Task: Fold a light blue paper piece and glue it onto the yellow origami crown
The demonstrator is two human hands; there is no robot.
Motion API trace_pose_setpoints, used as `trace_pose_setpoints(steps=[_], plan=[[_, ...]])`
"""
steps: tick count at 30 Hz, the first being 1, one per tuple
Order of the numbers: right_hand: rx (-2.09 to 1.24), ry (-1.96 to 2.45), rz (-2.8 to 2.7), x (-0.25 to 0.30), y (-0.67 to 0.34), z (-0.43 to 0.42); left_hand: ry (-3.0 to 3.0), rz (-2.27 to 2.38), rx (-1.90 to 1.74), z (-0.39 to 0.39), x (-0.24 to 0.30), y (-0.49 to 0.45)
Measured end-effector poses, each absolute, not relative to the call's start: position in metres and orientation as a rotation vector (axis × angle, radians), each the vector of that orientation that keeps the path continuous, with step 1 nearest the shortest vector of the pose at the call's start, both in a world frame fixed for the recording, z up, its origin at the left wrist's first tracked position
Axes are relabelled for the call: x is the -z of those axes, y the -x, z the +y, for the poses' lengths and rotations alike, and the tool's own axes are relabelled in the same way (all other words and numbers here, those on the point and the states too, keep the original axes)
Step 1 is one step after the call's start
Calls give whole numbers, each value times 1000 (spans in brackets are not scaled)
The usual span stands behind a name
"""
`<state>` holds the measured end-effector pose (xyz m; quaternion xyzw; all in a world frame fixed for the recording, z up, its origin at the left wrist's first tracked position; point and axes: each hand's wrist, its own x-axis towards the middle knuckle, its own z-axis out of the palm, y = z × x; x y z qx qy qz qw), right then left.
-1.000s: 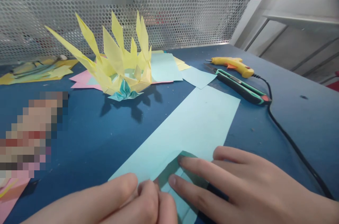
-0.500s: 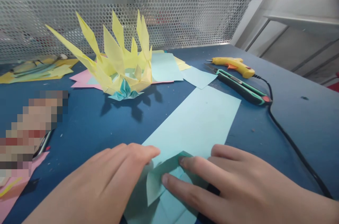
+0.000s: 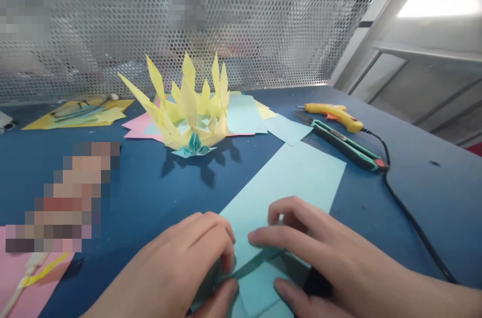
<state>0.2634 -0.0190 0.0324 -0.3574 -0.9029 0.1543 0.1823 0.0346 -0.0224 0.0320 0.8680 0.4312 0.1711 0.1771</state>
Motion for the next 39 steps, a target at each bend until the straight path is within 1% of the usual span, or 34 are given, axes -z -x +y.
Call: trace_pose_setpoints(steps=[4,9,13,18,21,23,26,28,31,39], plan=[[-785,1046,-2491,-37,-257,-11,-2245,1204,-413,-21,-39,-32],[-1001,1044,-2339,-30,-257,-12,-1929,1358,-284,-18,-45,-28],[-1086,1097,-2297,-37,-252,-8,-1869,1286,-270,-17,-49,-27],[-1126,1345,-2498,-75,-237,4,-1896,1245,-348,-20,-49,-28],[-1125,1294,-2559,-89,-234,12,-1833,1291,-377,-20,-52,-29],[-1229,1273,-2510,-87,-235,15,-1788,1309,-394,-18,-56,-30],[-1341,1232,-2294,-72,-237,17,-1712,1339,-422,-15,-60,-31],[-1283,1228,-2123,-59,-237,16,-1668,1355,-439,-12,-61,-31],[-1266,1229,-2035,-48,-236,14,-1620,1377,-460,-8,-59,-31],[-1405,1182,-1951,-49,-237,16,-1632,1413,-529,-2,-51,-32]])
